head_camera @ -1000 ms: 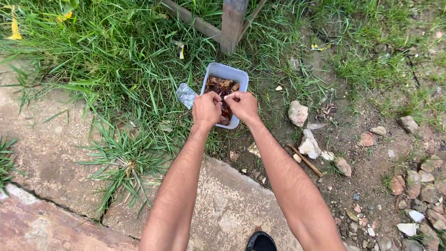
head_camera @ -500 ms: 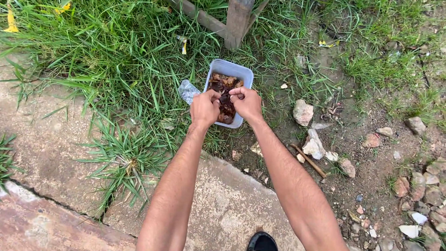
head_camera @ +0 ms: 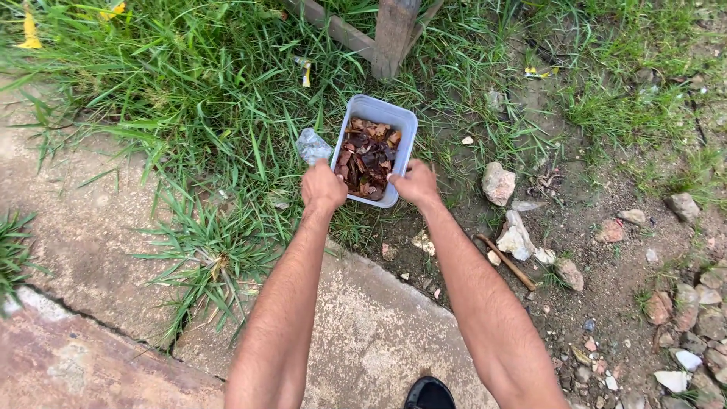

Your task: Collecting small pieces of dried bark from the ground and a wooden chair into a plastic container

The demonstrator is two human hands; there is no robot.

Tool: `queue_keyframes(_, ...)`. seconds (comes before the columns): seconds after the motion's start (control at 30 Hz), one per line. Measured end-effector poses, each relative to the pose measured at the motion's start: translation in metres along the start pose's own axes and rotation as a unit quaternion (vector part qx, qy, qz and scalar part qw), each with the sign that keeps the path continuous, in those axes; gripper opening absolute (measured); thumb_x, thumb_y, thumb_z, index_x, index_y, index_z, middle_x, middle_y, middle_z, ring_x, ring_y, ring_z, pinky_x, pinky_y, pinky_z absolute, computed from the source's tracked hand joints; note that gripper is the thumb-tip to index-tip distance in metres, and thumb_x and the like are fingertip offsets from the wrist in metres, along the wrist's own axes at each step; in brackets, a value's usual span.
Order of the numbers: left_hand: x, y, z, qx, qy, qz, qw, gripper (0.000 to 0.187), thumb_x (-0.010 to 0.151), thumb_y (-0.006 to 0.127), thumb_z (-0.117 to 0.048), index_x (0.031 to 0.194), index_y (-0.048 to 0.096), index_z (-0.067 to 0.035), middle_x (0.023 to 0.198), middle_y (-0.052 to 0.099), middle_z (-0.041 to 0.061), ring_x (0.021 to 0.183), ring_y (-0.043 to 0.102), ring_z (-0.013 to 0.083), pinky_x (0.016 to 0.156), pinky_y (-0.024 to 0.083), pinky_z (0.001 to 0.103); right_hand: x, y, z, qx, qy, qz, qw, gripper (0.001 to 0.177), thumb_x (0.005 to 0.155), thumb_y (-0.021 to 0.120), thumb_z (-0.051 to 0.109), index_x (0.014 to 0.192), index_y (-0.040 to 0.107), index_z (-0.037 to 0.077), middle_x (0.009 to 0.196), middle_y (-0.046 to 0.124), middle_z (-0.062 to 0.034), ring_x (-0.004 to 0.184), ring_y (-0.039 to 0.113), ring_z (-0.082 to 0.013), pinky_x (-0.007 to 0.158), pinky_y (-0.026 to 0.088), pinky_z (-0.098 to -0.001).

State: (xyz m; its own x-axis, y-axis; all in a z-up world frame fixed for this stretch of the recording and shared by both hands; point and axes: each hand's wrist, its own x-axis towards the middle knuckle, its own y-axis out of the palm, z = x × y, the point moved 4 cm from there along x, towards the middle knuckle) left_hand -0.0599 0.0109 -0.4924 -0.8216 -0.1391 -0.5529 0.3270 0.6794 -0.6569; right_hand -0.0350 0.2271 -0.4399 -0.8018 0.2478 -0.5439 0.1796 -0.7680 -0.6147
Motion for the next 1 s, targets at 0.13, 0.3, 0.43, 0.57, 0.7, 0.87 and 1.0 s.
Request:
queue_keyframes(0.13, -0.038, -0.043, -0.007, 0.006, -0.016, -0.007, 1.0, 0.037, 0.096, 0.061, -0.013, 0.132, 0.064, -0.008, 0.123, 0.064, 0.017, 0.121, 0.065, 0.0383, 0.099, 0.056, 0.054, 0.006, 0.01, -0.009, -0.03, 0.0, 0.002, 1.0, 0.048, 0.083, 0.074, 0.029, 0.127, 0.067, 0.013, 0.105, 0.079, -0.003, 0.107, 0.073, -0.0245, 0.097, 0.057, -0.0447)
queue_keyframes(0.3, -0.023, -0.048, 0.025, -0.023, -0.025, -0.033, 0.999, 0.037, 0.091, 0.06, -0.015, 0.128, 0.067, -0.014, 0.124, 0.065, 0.013, 0.12, 0.067, 0.0372, 0.101, 0.057, 0.051, -0.007, 0.014, 0.017, 0.076, -0.027, -0.007, 0.997, 0.043, 0.086, 0.067, 0.01, 0.128, 0.065, 0.004, 0.099, 0.078, -0.0105, 0.071, 0.075, -0.0216, 0.058, 0.068, -0.0329)
queue_keyframes(0.43, -0.074, -0.104, 0.009, -0.061, -0.026, -0.062, 0.996, 0.034, 0.096, 0.058, -0.013, 0.128, 0.068, -0.006, 0.122, 0.064, 0.018, 0.121, 0.066, 0.0368, 0.102, 0.056, 0.05, -0.018, 0.026, 0.044, 0.068, -0.059, 0.019, 0.996, 0.048, 0.086, 0.068, 0.012, 0.132, 0.062, 0.0, 0.101, 0.077, -0.0122, 0.069, 0.075, -0.0247, 0.058, 0.068, -0.035)
queue_keyframes(0.57, -0.107, -0.141, 0.018, -0.071, -0.034, -0.067, 0.995, 0.033, 0.098, 0.056, -0.016, 0.128, 0.067, -0.006, 0.123, 0.061, 0.018, 0.122, 0.064, 0.0363, 0.102, 0.055, 0.051, -0.045, 0.045, 0.064, 0.076, -0.086, 0.026, 0.993, 0.043, 0.089, 0.065, 0.009, 0.131, 0.065, 0.002, 0.1, 0.077, -0.014, 0.064, 0.074, -0.0217, 0.055, 0.067, -0.0307)
queue_keyframes(0.7, -0.12, -0.163, 0.046, -0.086, -0.032, -0.091, 0.992, 0.029, 0.096, 0.058, -0.017, 0.12, 0.071, -0.008, 0.123, 0.064, 0.016, 0.123, 0.064, 0.0364, 0.103, 0.055, 0.051, -0.068, 0.063, 0.083, 0.091, -0.098, 0.031, 0.991, 0.043, 0.091, 0.066, 0.007, 0.133, 0.064, -0.002, 0.105, 0.076, -0.0163, 0.075, 0.075, -0.0248, 0.058, 0.068, -0.0326)
queue_keyframes(0.87, -0.095, -0.173, 0.089, -0.109, -0.013, -0.102, 0.989, 0.03, 0.096, 0.061, -0.015, 0.123, 0.073, -0.012, 0.118, 0.069, 0.016, 0.123, 0.065, 0.0369, 0.102, 0.055, 0.048, -0.086, 0.071, 0.118, 0.018, -0.115, 0.0, 0.993, 0.041, 0.09, 0.068, 0.023, 0.13, 0.07, 0.017, 0.106, 0.078, -0.0006, 0.102, 0.073, -0.0215, 0.092, 0.062, -0.044)
queue_keyframes(1.0, -0.101, -0.195, 0.09, -0.075, -0.018, -0.015, 0.997, 0.044, 0.094, 0.065, -0.023, 0.137, 0.067, -0.018, 0.129, 0.071, 0.018, 0.131, 0.061, 0.0357, 0.108, 0.052, 0.05, -0.076, 0.087, 0.131, -0.031, -0.121, 0.013, 0.992, 0.05, 0.09, 0.066, 0.02, 0.14, 0.063, 0.014, 0.121, 0.075, -0.0078, 0.119, 0.068, -0.0264, 0.105, 0.054, -0.0458)
